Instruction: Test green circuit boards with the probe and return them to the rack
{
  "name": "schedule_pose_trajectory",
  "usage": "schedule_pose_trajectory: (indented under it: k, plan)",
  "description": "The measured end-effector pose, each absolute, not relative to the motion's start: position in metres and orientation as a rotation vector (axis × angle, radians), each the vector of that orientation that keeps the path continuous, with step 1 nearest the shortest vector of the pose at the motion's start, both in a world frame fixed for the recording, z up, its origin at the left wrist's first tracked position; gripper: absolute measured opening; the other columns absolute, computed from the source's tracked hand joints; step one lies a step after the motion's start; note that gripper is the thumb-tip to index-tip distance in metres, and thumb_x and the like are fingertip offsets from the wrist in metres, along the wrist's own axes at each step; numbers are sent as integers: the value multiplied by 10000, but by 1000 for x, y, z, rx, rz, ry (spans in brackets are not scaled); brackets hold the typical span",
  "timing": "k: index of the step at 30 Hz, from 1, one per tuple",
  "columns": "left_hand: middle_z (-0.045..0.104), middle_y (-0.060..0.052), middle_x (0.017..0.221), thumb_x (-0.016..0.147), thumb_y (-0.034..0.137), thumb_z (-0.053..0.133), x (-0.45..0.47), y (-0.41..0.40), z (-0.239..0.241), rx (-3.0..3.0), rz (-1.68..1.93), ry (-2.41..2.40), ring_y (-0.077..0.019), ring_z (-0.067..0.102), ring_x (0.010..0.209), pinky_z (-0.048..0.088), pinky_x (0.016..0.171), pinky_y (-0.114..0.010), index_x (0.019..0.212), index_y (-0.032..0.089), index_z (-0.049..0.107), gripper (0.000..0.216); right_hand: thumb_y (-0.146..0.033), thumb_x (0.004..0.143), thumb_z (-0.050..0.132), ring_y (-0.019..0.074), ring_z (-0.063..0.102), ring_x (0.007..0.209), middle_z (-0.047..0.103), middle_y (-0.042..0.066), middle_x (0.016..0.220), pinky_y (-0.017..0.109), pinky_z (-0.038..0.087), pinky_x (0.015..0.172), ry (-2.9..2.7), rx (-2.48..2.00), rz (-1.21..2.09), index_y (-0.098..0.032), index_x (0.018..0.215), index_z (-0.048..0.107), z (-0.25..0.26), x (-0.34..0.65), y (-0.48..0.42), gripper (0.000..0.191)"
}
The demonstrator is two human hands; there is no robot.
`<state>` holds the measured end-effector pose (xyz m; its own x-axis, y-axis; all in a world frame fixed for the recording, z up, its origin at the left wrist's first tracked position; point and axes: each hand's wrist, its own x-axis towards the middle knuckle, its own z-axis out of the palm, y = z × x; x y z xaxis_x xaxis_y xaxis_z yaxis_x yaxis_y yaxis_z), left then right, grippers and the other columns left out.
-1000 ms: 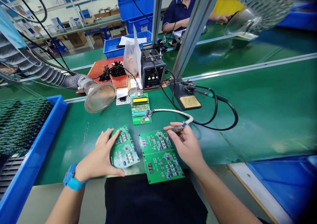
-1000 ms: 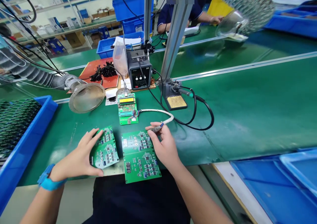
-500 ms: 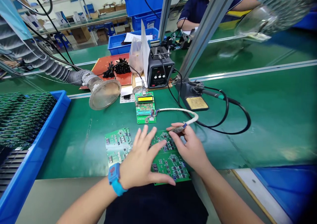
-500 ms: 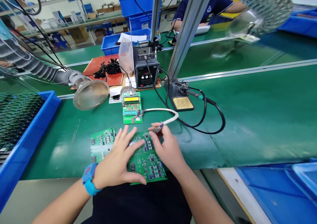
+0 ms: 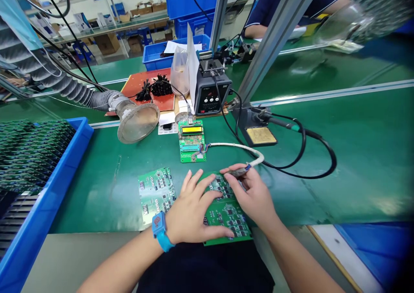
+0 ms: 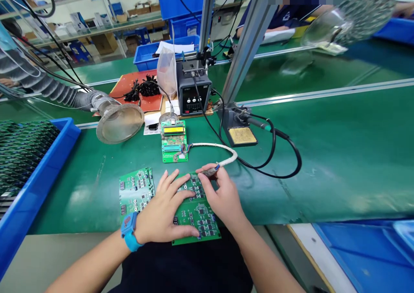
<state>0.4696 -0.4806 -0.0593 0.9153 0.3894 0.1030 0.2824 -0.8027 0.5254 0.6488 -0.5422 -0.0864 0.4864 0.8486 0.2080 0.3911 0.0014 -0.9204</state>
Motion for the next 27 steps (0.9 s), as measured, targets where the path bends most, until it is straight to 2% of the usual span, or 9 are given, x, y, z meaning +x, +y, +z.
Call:
schedule_pose_trajectory:
  k: [10,22,24,27]
  plan:
    - [366,-141,1495,751,656,662,470,-481,-59,2548,261,489,-398,161,1427,93,1133,-662,1235,152,529,711,-402,885,580,193,662,865,692,69,924,332,536,782,-1033,-1541,577,-218,955,531,-90,652,-542,203]
    - [346,-137,1508,787,603,653,469,-481,-62,2560,273,462,-405,142,1430,90,1113,-693,1214,145,527,639,-411,890,559,199,659,897,685,77,948,344,520,813,-1026,-1536,627,-214,958,526,-86,652,-542,211]
    - [343,-150,1507,767,629,666,469,-480,-64,2557,291,455,-407,145,1429,91,1110,-695,1214,140,523,678,-406,889,562,200,658,899,683,75,949,346,517,815,-1026,-1532,631,-216,959,522,-87,653,-542,207]
    - [304,-204,1512,669,712,702,468,-480,-67,2548,368,440,-405,154,1428,95,1110,-685,1266,116,481,872,-395,888,566,200,656,901,682,68,942,345,511,817,-1026,-1530,629,-221,955,519,-88,653,-541,192]
